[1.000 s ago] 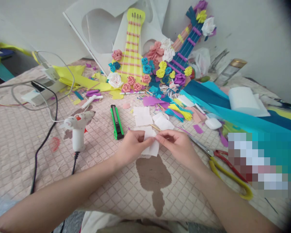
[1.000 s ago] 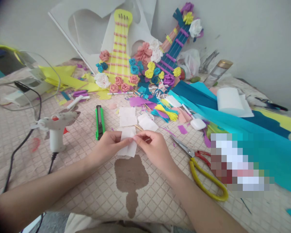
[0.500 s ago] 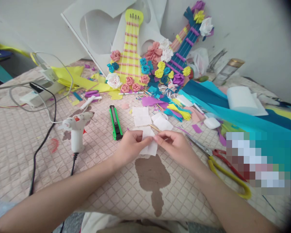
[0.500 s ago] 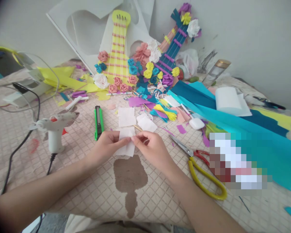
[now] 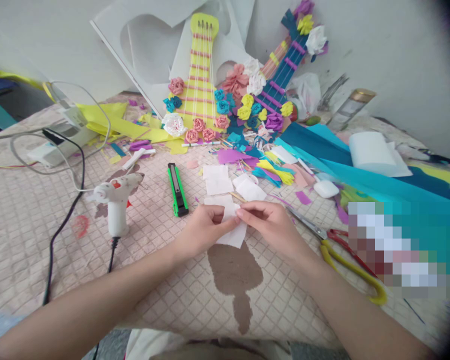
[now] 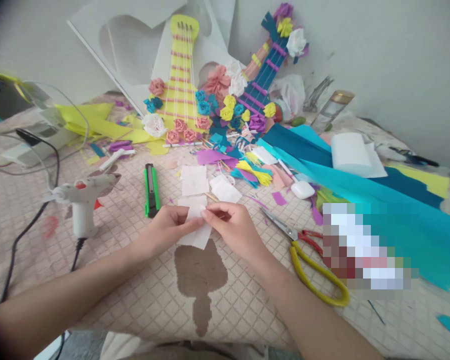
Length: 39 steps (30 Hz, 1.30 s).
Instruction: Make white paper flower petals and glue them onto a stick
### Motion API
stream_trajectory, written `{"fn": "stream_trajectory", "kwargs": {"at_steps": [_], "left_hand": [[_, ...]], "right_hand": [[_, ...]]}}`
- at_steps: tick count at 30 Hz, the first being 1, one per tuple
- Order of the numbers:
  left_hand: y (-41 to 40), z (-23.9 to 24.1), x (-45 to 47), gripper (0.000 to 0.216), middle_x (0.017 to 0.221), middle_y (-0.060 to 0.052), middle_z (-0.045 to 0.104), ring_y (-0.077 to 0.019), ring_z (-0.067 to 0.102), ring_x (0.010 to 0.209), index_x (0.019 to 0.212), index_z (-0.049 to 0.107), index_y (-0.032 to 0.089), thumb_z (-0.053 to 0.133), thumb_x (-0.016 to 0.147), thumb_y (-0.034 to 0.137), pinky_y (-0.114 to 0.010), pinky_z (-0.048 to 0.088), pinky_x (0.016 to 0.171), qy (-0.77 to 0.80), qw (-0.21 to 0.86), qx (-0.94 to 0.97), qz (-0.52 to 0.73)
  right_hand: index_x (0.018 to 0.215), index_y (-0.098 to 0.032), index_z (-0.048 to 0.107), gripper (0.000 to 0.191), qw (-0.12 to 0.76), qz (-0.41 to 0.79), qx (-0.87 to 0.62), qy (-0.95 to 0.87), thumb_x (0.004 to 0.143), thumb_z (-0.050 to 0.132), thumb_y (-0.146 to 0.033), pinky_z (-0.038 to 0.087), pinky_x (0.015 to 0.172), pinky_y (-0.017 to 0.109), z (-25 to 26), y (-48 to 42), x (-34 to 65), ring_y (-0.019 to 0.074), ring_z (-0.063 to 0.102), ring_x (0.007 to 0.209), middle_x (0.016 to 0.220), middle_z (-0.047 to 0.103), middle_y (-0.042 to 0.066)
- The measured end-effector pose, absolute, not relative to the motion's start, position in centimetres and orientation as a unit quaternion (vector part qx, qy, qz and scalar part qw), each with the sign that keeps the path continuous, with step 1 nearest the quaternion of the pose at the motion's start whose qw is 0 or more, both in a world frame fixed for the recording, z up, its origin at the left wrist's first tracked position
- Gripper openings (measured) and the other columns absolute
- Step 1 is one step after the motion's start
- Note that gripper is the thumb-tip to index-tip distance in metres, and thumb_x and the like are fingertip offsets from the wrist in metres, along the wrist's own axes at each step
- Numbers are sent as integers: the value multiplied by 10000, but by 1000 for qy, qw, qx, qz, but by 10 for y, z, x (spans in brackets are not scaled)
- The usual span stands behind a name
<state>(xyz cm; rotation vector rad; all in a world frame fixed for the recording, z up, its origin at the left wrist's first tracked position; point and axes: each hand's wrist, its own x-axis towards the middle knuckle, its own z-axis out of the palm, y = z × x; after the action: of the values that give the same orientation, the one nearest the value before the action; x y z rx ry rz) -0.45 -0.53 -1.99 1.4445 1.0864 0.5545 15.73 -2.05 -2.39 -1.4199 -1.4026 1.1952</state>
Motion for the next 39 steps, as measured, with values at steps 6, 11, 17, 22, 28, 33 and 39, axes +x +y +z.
{"fn": "stream_trajectory", "kwargs": {"at_steps": [6, 11, 17, 22, 28, 33, 39], "left_hand": [[-6, -21, -7, 343, 548, 34, 388, -71, 333, 493, 659, 568, 107, 492, 796, 412, -200, 232, 450, 449, 586, 628, 247], [-4, -25, -8, 336, 533, 45, 332, -68, 310, 488, 626, 533, 116, 487, 804, 398, -201, 213, 447, 446, 589, 624, 256], [-4, -23, -7, 330, 517, 48, 336, -66, 307, 474, 599, 506, 128, 493, 801, 388, -197, 211, 433, 441, 591, 621, 266], [-5, -21, -5, 300, 520, 30, 421, -72, 349, 462, 622, 556, 128, 543, 764, 392, -194, 222, 412, 457, 555, 637, 279], [-5, -22, -4, 293, 514, 33, 420, -67, 339, 454, 614, 562, 127, 539, 760, 379, -193, 211, 410, 473, 528, 649, 276], [-6, -22, -4, 277, 521, 37, 392, -67, 318, 464, 608, 544, 129, 520, 764, 357, -197, 203, 420, 477, 516, 659, 270], [-5, -27, -4, 300, 521, 50, 316, -62, 266, 471, 558, 449, 145, 514, 769, 349, -208, 174, 430, 482, 499, 672, 260]], "right_hand": [[791, -176, 676, 196, 390, 513, -559, -522, 744, 627, -361, 411, 568, 232, -23, -20, 160, 120, 537, 641, 722, 632, 8], [801, -171, 673, 195, 378, 506, -563, -533, 751, 616, -351, 402, 560, 231, -20, -19, 160, 113, 517, 628, 710, 616, 6], [791, -170, 669, 204, 375, 503, -565, -536, 749, 615, -363, 412, 569, 233, -18, -20, 160, 118, 530, 643, 724, 623, 10], [801, -180, 678, 200, 382, 500, -565, -534, 747, 621, -364, 425, 565, 229, -21, -21, 160, 119, 548, 645, 741, 646, 12], [819, -187, 691, 210, 398, 514, -556, -517, 738, 637, -372, 437, 572, 226, -24, -21, 159, 121, 569, 659, 751, 662, 10], [837, -186, 705, 205, 399, 503, -562, -521, 735, 639, -351, 452, 583, 242, -25, -21, 158, 138, 599, 672, 759, 686, 21], [842, -180, 711, 232, 408, 473, -568, -536, 739, 627, -370, 473, 614, 282, -26, -21, 158, 169, 615, 702, 804, 699, 44]]}}
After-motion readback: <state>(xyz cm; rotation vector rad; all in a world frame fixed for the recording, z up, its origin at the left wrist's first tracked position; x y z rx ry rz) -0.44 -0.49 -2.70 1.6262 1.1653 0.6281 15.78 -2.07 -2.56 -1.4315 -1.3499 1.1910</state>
